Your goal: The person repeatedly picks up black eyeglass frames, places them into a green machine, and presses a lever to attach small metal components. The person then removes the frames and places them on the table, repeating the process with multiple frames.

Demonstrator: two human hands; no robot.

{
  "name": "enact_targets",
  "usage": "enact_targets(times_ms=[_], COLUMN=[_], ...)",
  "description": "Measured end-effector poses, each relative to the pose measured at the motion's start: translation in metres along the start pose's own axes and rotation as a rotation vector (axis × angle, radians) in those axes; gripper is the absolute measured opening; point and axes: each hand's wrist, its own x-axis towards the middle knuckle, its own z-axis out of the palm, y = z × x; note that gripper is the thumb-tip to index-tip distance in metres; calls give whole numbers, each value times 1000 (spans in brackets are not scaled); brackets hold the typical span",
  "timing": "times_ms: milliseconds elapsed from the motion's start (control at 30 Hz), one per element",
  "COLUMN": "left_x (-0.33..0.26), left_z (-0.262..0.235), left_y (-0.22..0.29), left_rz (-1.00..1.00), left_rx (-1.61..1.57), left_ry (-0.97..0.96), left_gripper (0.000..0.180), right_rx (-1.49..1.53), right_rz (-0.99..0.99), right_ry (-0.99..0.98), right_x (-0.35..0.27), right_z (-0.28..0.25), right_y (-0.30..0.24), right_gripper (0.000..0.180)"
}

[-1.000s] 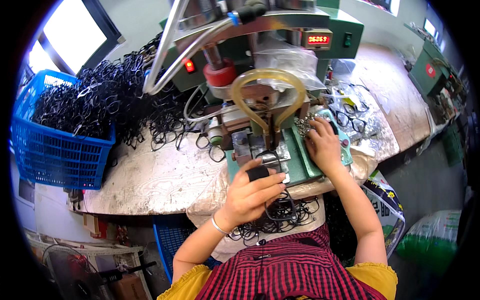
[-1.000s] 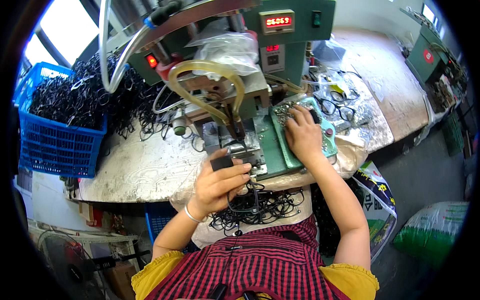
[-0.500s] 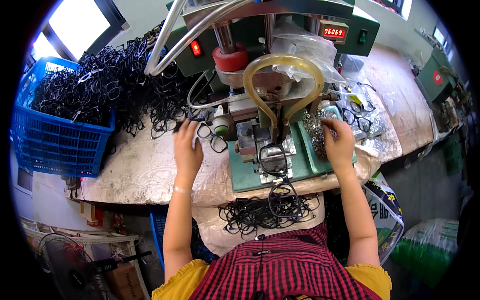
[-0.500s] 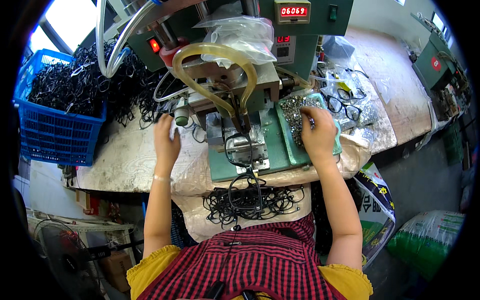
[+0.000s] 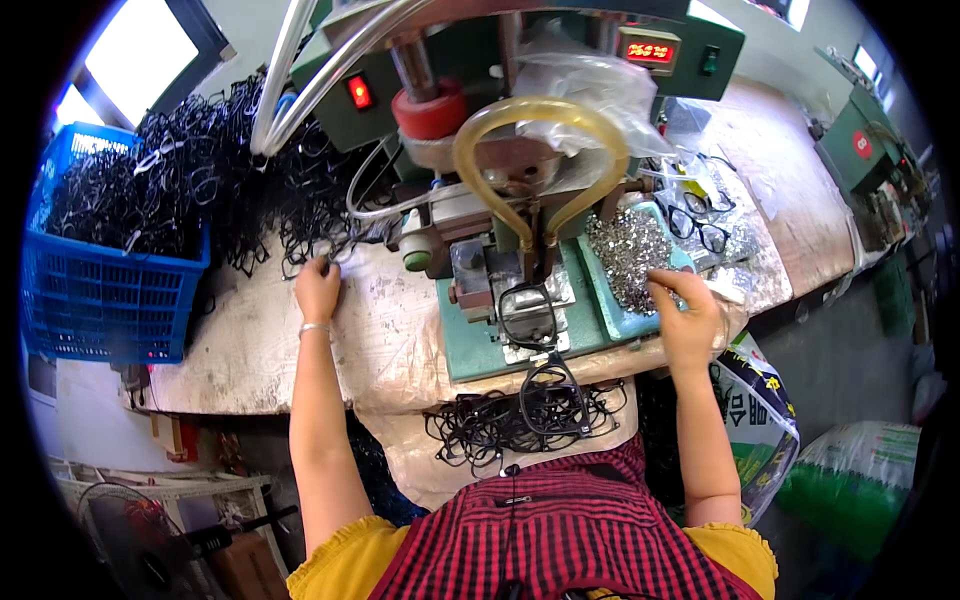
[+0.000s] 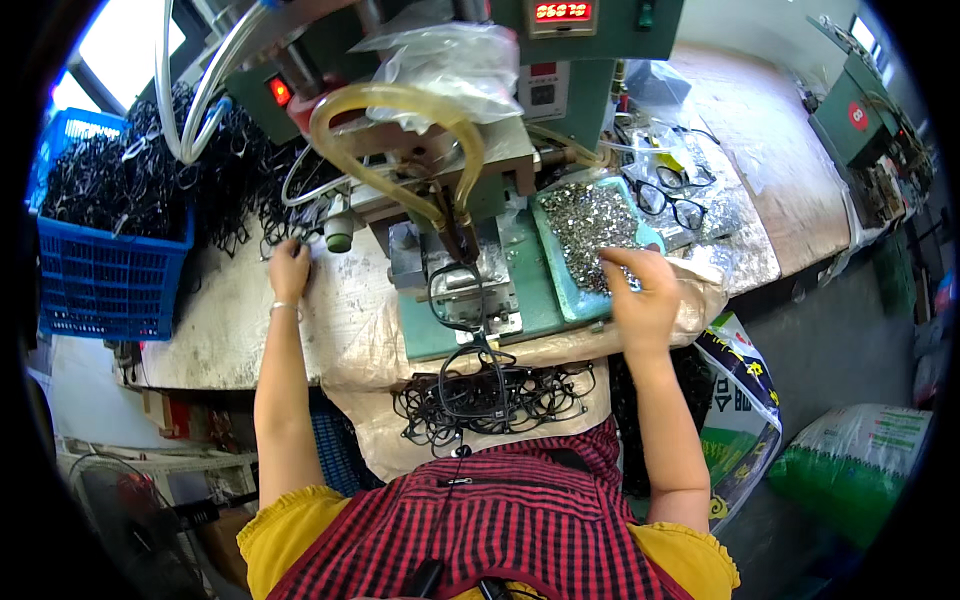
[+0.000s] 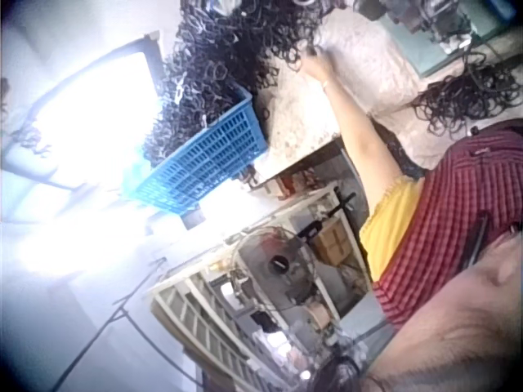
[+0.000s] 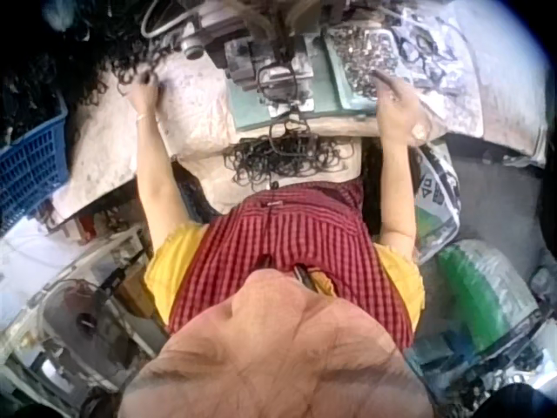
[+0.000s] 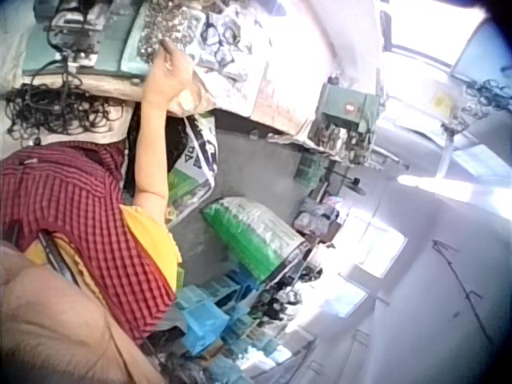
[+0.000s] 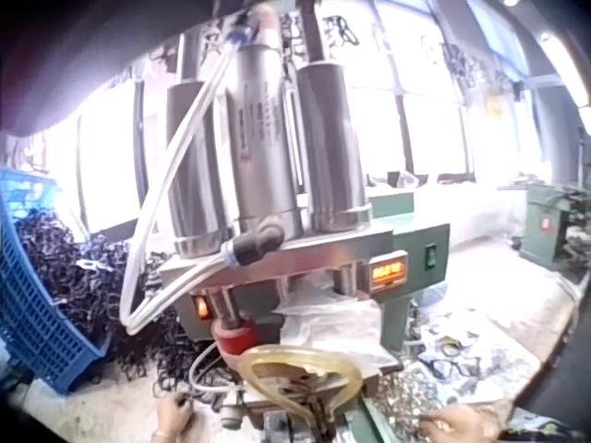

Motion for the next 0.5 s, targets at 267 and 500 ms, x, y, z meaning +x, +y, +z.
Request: enact_targets(times_ms=[267, 500], left_x=[-70, -91], left_z=[-32, -133], left_y=[88, 217], left_rz=[233, -74], left_rx=[-39, -1357], left_ry=[122, 144], left_gripper=[18, 30], right_rx=[188, 351], right_rz=[160, -185], right_ry=[-84, -118], right_x=[19, 22], right_z=[47, 48], right_y=[-25, -78], right_gripper=[13, 13])
